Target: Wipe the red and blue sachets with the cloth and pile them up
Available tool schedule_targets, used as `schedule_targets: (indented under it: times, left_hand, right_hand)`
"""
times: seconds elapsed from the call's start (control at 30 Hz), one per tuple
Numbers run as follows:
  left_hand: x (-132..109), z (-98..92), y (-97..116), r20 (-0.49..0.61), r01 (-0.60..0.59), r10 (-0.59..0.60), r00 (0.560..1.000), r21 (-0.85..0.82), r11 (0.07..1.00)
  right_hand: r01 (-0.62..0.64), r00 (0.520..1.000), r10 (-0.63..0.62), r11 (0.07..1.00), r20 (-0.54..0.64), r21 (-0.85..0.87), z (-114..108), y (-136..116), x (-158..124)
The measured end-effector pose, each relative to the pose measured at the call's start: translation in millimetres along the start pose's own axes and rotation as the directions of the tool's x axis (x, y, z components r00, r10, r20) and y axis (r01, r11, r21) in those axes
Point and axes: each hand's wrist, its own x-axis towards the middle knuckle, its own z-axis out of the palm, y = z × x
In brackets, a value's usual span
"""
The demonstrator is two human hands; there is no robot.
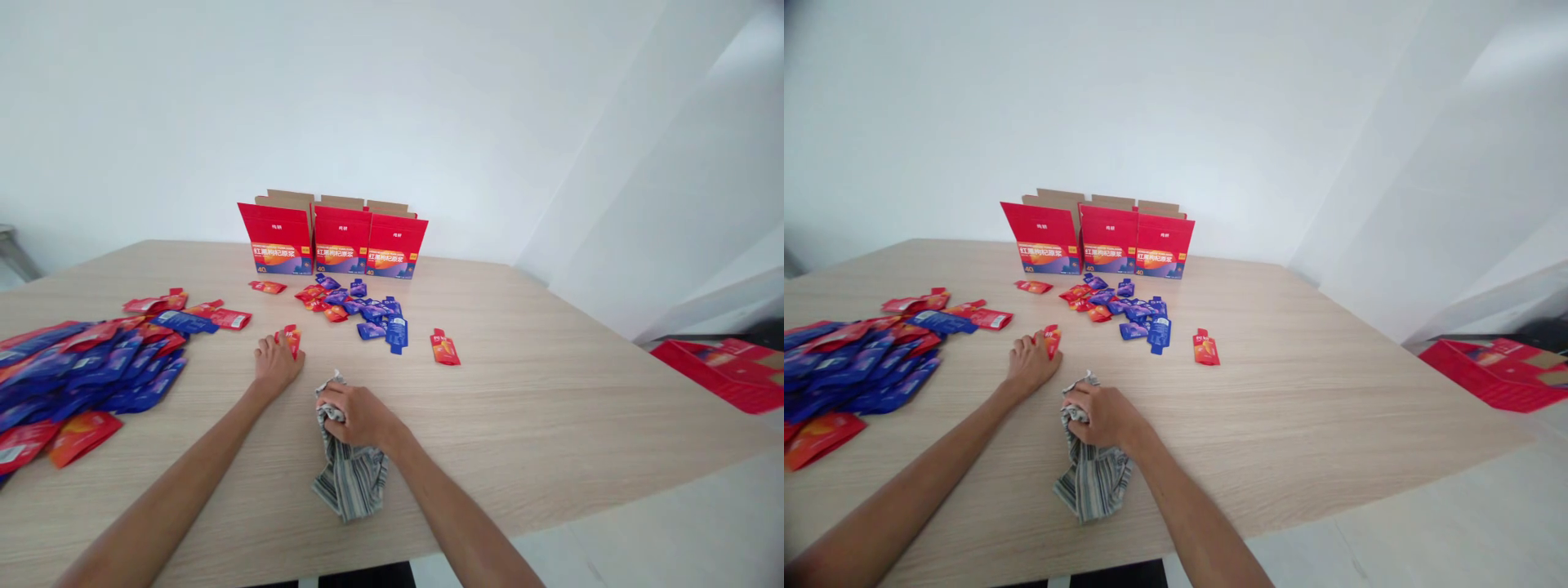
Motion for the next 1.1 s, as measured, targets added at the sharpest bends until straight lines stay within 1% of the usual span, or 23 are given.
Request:
schedule_targets:
  times: [0.17,0.27,0.4,0.57,0.77,0.87,0.93,1.0,1.03,1.07,1.1]
  left_hand:
    - [-6,-7.2,2,0.020,-0.061,0.061,0.998,0.045,0.997]
    - [-8,-7.4,5,0.029,-0.052,0.050,0.998,0.051,0.997]
    - [-7,-8.0,6,0.078,-0.051,0.049,0.996,0.014,0.999]
    - [-12,-5.9,1,0.044,-0.105,0.104,0.994,0.023,0.994]
    - [-16,-5.0,-5,0.058,-0.061,0.063,0.996,-0.039,0.997]
    - [-17,-7.6,-6,0.055,-0.041,0.047,0.997,-0.099,0.994]
    - [-17,-8.3,-7,0.025,-0.035,0.039,0.999,-0.150,0.988]
    - [-17,-7.0,-9,-0.015,-0.051,0.049,0.999,-0.257,0.965]
    - [-16,-5.5,-9,-0.034,-0.063,0.054,0.998,-0.351,0.934]
    - [-16,-3.6,-9,-0.029,-0.063,0.056,0.998,-0.478,0.876]
    - [-16,-1.3,-7,-0.001,-0.046,0.057,0.998,-0.610,0.791]
  right_hand:
    - [-0.018,0.999,0.018,1.000,-0.032,0.013,-1,4,0]
    - [-0.025,0.998,0.026,1.000,-0.058,0.012,0,7,-1]
    - [-0.021,0.996,0.021,1.000,-0.083,0.011,0,10,-1]
    - [-0.032,0.995,0.032,0.999,-0.090,0.001,-2,10,-1]
    - [-0.026,0.995,0.026,1.000,-0.095,0.005,-2,8,-1]
    - [-0.033,0.994,0.034,0.999,-0.099,0.005,-2,8,-2]
    - [-0.037,0.993,0.038,0.999,-0.108,0.005,-3,8,-2]
    - [-0.045,0.992,0.045,0.999,-0.121,0.002,-5,8,-2]
    - [-0.048,0.990,0.048,0.999,-0.131,-0.001,-6,8,-2]
    - [-0.051,0.988,0.050,0.999,-0.145,-0.005,-7,7,-2]
    - [-0.053,0.985,0.051,0.999,-0.163,-0.009,-8,7,-2]
